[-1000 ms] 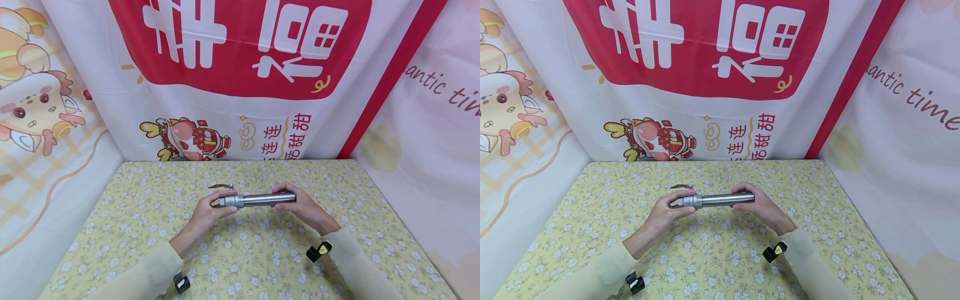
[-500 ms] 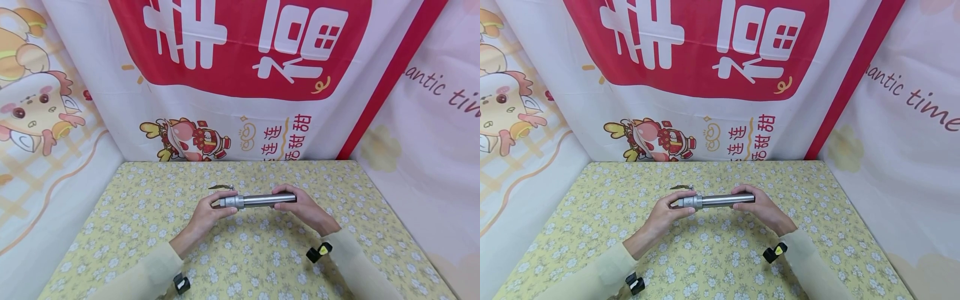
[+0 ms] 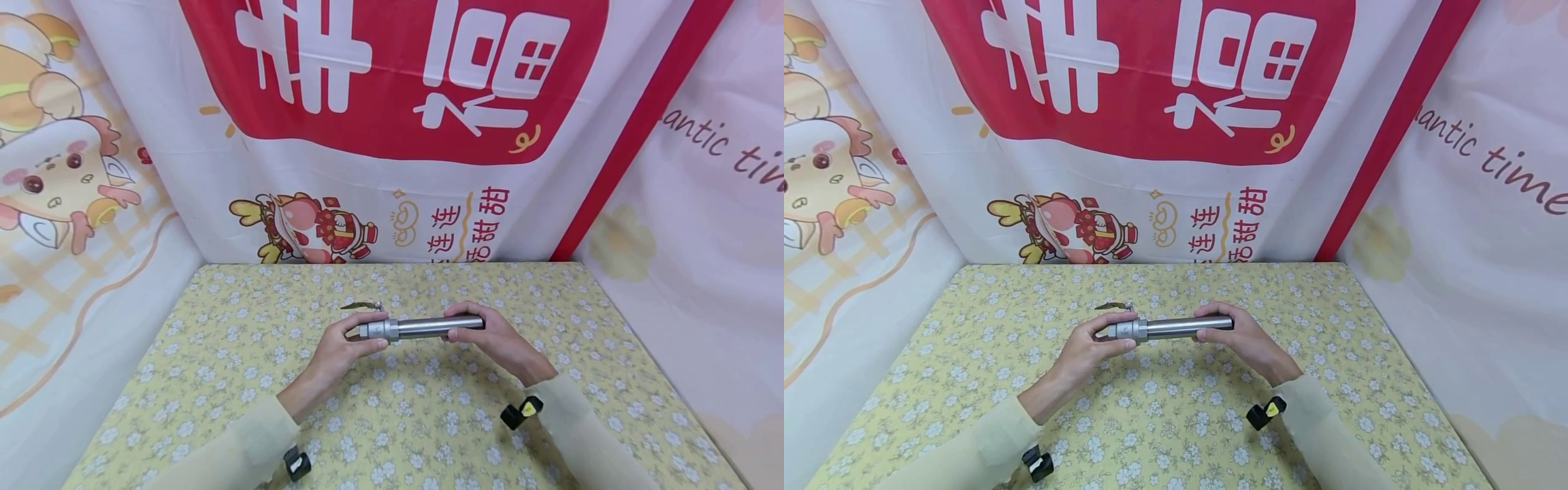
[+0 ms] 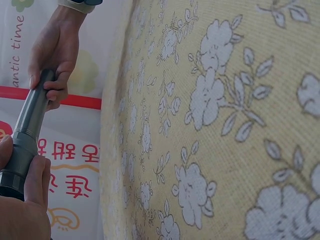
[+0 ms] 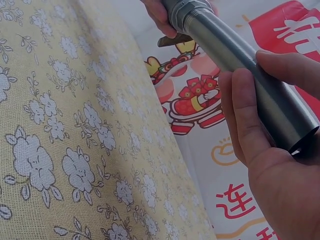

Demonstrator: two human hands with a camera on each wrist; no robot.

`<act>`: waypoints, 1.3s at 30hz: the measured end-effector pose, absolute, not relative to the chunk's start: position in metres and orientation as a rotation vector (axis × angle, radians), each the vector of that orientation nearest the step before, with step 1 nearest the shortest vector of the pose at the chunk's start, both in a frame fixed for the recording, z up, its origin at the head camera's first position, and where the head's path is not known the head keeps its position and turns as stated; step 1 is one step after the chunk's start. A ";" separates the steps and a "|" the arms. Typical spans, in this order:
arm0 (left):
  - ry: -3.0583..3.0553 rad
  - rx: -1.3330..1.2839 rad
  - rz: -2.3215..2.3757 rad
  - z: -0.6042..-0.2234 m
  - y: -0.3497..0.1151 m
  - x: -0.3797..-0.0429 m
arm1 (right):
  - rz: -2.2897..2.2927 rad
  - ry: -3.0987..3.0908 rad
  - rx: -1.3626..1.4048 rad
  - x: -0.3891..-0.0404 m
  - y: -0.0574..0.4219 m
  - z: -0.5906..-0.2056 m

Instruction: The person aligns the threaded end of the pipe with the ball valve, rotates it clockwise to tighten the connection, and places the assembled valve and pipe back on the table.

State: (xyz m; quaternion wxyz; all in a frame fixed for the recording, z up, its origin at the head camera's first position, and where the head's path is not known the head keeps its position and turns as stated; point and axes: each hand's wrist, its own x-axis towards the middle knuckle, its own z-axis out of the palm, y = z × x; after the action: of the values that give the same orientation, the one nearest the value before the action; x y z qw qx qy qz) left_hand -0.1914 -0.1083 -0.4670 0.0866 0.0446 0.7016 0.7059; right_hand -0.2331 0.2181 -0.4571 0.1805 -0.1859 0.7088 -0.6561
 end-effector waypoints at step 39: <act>2.098 0.158 2.093 -0.468 -0.106 -0.192 | -1.856 2.029 -0.504 -0.232 0.217 -0.459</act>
State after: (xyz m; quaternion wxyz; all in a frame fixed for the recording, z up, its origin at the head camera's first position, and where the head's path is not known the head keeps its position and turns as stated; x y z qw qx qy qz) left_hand -0.1918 -0.1062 -0.4681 0.0868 0.0530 0.7043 0.7026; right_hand -0.2323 0.2174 -0.4594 0.1722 -0.1774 0.7150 -0.6540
